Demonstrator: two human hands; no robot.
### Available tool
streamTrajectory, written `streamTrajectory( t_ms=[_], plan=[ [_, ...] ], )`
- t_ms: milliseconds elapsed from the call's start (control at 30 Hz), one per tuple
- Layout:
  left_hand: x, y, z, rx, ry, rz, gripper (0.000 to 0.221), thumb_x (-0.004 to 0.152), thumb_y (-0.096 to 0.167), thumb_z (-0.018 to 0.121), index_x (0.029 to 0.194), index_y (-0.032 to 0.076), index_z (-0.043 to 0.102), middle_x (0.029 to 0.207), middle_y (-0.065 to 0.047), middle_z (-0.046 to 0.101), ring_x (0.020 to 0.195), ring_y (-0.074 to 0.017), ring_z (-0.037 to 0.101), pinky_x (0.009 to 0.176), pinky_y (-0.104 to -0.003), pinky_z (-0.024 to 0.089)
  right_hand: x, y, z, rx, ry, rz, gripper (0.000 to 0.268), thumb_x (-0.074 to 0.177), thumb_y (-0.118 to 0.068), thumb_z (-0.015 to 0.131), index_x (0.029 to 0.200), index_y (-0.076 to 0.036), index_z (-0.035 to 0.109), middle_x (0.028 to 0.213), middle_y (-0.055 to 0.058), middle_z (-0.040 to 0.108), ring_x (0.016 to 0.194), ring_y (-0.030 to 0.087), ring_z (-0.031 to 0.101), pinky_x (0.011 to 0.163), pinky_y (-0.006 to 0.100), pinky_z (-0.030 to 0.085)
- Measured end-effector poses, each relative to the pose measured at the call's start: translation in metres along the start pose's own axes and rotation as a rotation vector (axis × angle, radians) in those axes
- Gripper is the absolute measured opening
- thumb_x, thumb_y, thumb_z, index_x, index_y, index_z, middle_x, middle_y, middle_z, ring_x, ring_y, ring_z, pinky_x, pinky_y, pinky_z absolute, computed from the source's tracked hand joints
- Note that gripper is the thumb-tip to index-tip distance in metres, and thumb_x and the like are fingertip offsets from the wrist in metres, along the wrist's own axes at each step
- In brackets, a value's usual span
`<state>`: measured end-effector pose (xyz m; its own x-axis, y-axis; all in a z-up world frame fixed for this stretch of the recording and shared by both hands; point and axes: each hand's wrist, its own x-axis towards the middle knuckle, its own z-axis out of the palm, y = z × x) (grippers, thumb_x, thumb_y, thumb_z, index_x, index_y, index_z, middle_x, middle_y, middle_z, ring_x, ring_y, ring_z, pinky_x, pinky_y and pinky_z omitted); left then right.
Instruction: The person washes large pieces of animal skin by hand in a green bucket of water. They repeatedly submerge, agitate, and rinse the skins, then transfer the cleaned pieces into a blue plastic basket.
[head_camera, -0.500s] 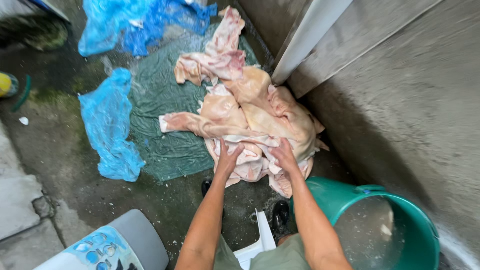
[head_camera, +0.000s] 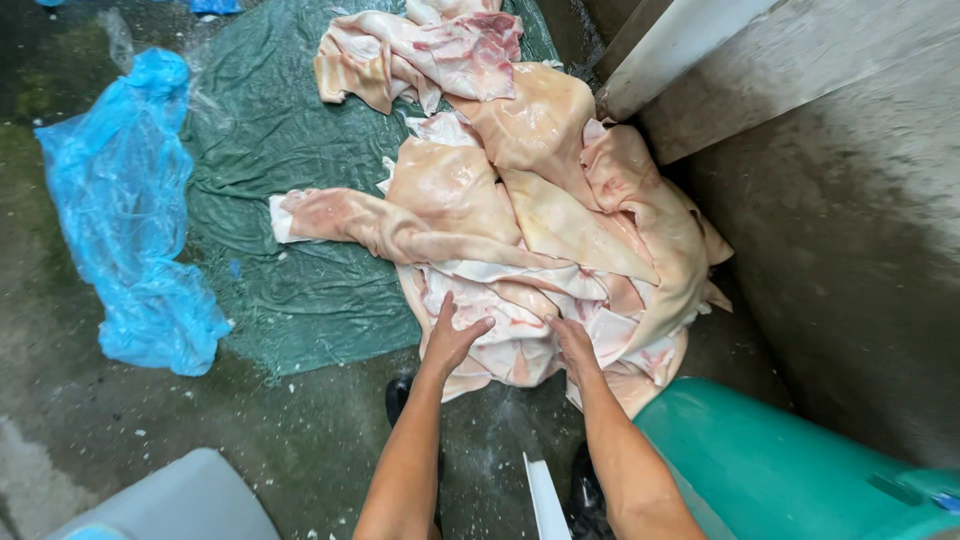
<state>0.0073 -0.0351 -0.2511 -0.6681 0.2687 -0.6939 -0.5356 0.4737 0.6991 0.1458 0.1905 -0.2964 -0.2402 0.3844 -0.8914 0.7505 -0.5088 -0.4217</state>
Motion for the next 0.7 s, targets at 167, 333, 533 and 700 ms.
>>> streamTrajectory(
  t_ms=[167,333,533,700],
  plan=[
    [0.046,-0.045,0.000,-0.126,-0.027,0.009,0.137,0.059,0.055,0.088,0.157,-0.006,0.013,0.155,-0.029,0.041,0.142,-0.0360,0.049,0.112,-0.041,0.045,0.025,0.024,0.021,0.022,-0.004,-0.230,0.072,0.079,-0.040,0.081,0.133,-0.001,0.054,0.123,0.015,0.063,0.106,0.024,0.061,0.088,0.038,0.051],
    [0.082,-0.088,-0.006,0.151,0.176,0.054,0.131,0.062,0.057,0.090,0.157,-0.005,0.023,0.165,-0.028,0.024,0.152,-0.0366,0.030,0.120,-0.043,0.036,0.029,0.031,0.035,0.053,0.026,-0.219,0.085,0.078,-0.026,0.079,0.146,-0.003,0.033,0.135,0.020,0.058,0.119,0.030,0.062,0.097,0.044,0.054],
    [0.120,-0.156,-0.017,0.077,0.267,-0.178,0.142,0.060,0.058,0.094,0.157,-0.009,0.016,0.159,-0.033,0.023,0.147,-0.0414,0.030,0.119,-0.045,0.032,0.028,0.042,0.032,0.311,-0.120,-0.279,0.079,0.078,-0.015,0.076,0.146,-0.008,0.037,0.133,0.018,0.060,0.115,0.029,0.063,0.093,0.042,0.056],
    [0.148,-0.194,-0.030,-0.217,0.261,-0.282,0.119,0.065,0.062,0.087,0.147,-0.012,0.042,0.143,-0.029,0.055,0.129,-0.0358,0.058,0.110,-0.042,0.045,0.023,0.023,0.021,0.441,-0.255,-0.169,0.070,0.084,-0.019,0.072,0.148,-0.012,0.045,0.136,0.012,0.060,0.114,0.022,0.064,0.095,0.038,0.056]
  ],
)
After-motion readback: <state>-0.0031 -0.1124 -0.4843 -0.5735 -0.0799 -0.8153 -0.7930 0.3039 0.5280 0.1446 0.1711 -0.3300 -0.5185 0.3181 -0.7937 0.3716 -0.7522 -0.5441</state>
